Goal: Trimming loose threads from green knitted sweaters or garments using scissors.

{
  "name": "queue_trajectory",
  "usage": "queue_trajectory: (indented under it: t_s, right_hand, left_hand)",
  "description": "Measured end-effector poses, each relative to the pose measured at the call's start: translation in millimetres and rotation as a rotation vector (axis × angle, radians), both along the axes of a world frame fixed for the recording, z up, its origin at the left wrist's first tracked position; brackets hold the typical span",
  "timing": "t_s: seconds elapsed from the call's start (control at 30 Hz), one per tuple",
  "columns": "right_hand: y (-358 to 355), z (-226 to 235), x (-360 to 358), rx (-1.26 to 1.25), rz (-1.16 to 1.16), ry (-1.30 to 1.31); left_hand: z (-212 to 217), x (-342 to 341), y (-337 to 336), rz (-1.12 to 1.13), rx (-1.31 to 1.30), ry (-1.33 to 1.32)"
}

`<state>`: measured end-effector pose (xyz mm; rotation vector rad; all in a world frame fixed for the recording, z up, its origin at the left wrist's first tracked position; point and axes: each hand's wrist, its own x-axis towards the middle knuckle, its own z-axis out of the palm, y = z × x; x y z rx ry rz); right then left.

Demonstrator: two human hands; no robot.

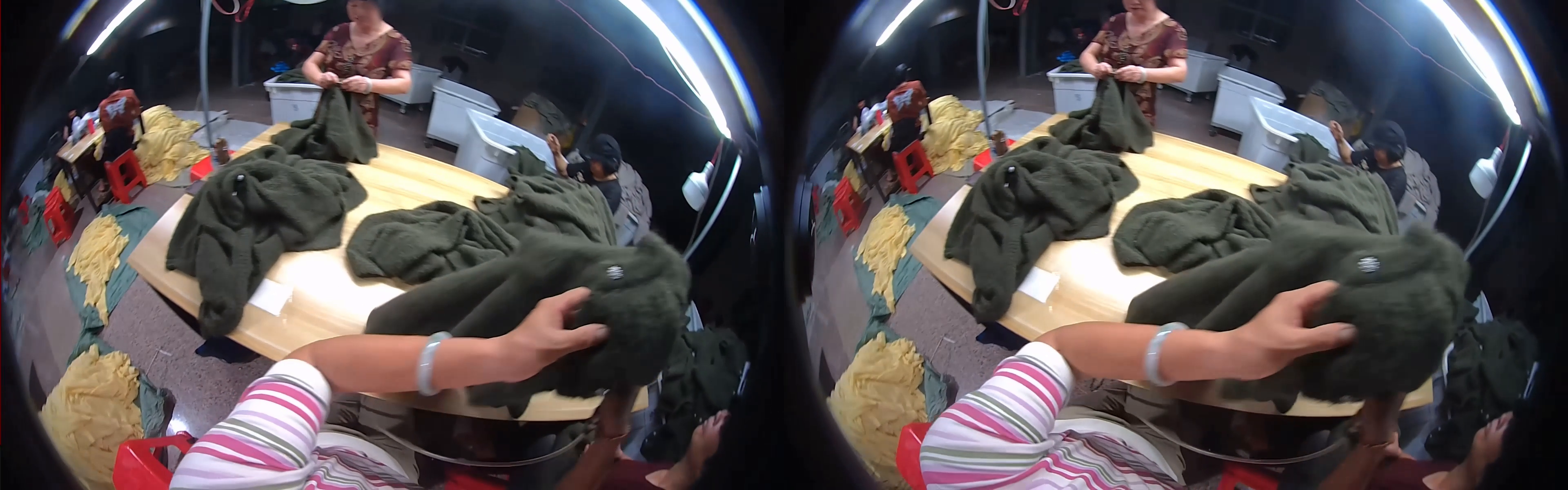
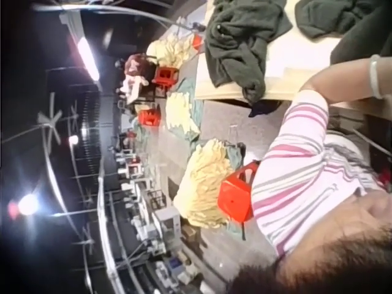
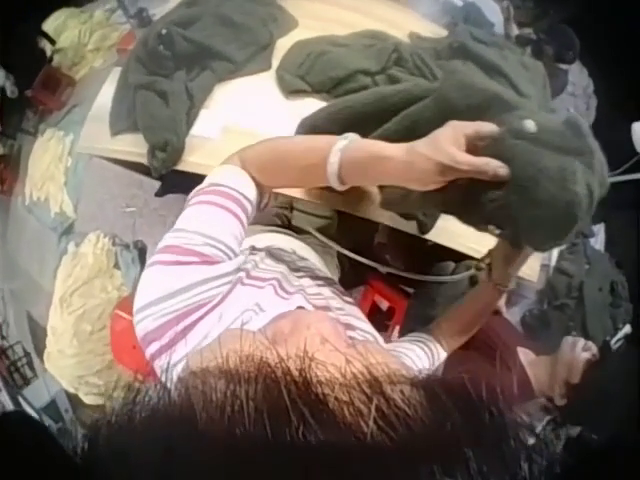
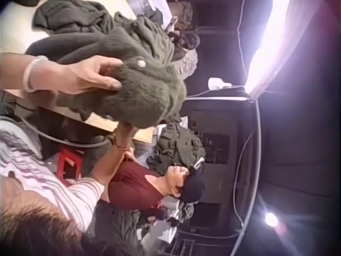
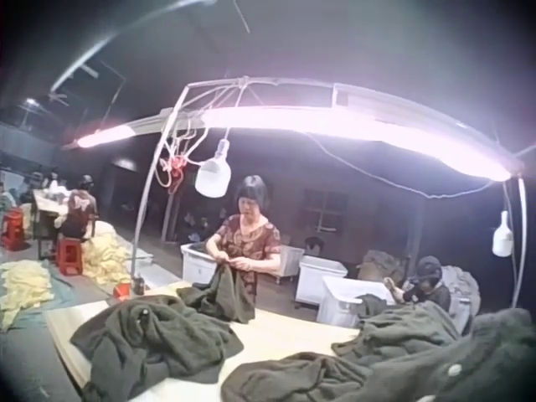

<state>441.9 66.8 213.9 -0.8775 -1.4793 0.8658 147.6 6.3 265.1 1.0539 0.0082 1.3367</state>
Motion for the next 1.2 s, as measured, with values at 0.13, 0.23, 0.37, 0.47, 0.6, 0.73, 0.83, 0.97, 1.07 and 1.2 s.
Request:
queue_trajectory:
  t_s: [0.13,0.23,0.37,0.47,0.6,0.73,0.83,0.97,1.07,1.2]
  right_hand:
    - [32,39,90,-0.087,-0.372,-0.195]
    - [52,72,120,-0.328,-0.843,-0.495]
    - [57,-8,171,-0.530,-0.672,-0.353]
    - [47,-75,150,-0.714,-0.571,-0.438]
    - [28,-99,81,-0.661,-0.422,-0.503]
    - [46,-58,35,-0.428,-0.316,-0.554]
    - [105,-56,58,-0.356,-0.412,-0.522]
    - [190,-42,82,-0.453,-0.598,-0.477]
    - [265,-56,98,-0.517,-0.645,-0.444]
    - [348,-77,116,-0.519,-0.835,-0.557]
  left_hand:
    - [-24,88,69,0.204,0.160,0.231]
    - [-80,105,91,0.543,0.320,0.656]
    - [-154,94,99,0.795,0.625,1.147]
    - [-171,72,110,0.611,0.667,1.599]
    - [-197,46,142,0.674,0.619,1.743]
    - [-204,1,158,0.777,0.518,1.717]
    - [-211,-37,166,0.783,0.421,1.729]
    - [-219,-101,162,0.852,0.316,1.688]
    - [-227,-140,152,0.882,0.229,1.665]
    - [-239,-161,149,0.919,0.189,1.629]
